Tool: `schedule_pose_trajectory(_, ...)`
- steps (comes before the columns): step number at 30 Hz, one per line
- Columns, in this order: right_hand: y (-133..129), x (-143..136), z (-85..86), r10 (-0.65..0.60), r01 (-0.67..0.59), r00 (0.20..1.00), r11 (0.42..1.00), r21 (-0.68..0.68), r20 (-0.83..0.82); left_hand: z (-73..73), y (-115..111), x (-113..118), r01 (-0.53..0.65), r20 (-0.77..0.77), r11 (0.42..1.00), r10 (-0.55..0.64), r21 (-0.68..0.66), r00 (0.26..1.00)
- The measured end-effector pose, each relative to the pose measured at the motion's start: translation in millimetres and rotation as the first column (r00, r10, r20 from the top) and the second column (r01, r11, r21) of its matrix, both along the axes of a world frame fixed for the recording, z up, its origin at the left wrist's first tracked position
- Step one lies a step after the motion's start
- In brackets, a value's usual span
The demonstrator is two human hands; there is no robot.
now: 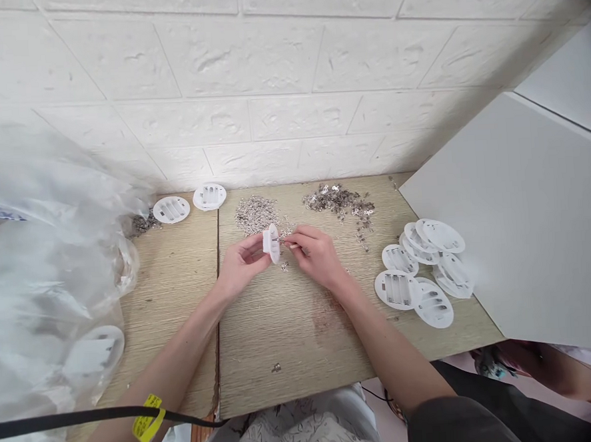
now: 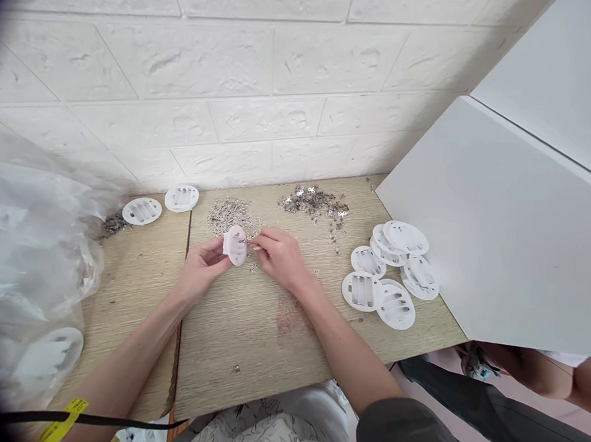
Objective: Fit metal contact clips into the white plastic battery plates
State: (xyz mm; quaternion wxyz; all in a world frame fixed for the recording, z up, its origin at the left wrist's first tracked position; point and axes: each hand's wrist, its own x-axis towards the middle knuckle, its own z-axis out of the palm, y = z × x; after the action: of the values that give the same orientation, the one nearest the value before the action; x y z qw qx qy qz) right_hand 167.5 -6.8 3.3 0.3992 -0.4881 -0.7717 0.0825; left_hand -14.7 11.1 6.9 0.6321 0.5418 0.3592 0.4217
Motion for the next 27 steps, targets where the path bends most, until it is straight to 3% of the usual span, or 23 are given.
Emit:
schedule_pose_trajectory(4,0.4,-1.0,1.7,0.007,-0.013,0.992,0.999,-0.045,-0.128,0.8,1.6,-0.5,-0.012,0.043,1.000,0.012,-0.014,0.999)
schedule_pose_trajectory(9,0.9,0.7,2.7,0.012,-0.022,0.987,0.998,-0.064,-0.158,-1.0,1.9,-0.7,0.011,0.072,1.000,-0.009,-0.025,0.997)
schedule_pose_trajectory(17,-0.1,3.2,1.2,0.021,-0.021,1.000,0.999,-0.032,-0.002,4.4,1.2,-3.2,0.071,-0.022,0.997,-0.071,0.010,0.997)
schedule_pose_trajectory(27,-1.1,1.8,1.4,-0.005,0.004,0.990,1.000,0.005,0.141,0.1,-1.0,-0.6,0.077,-0.040,0.997,-0.076,0.028,0.996)
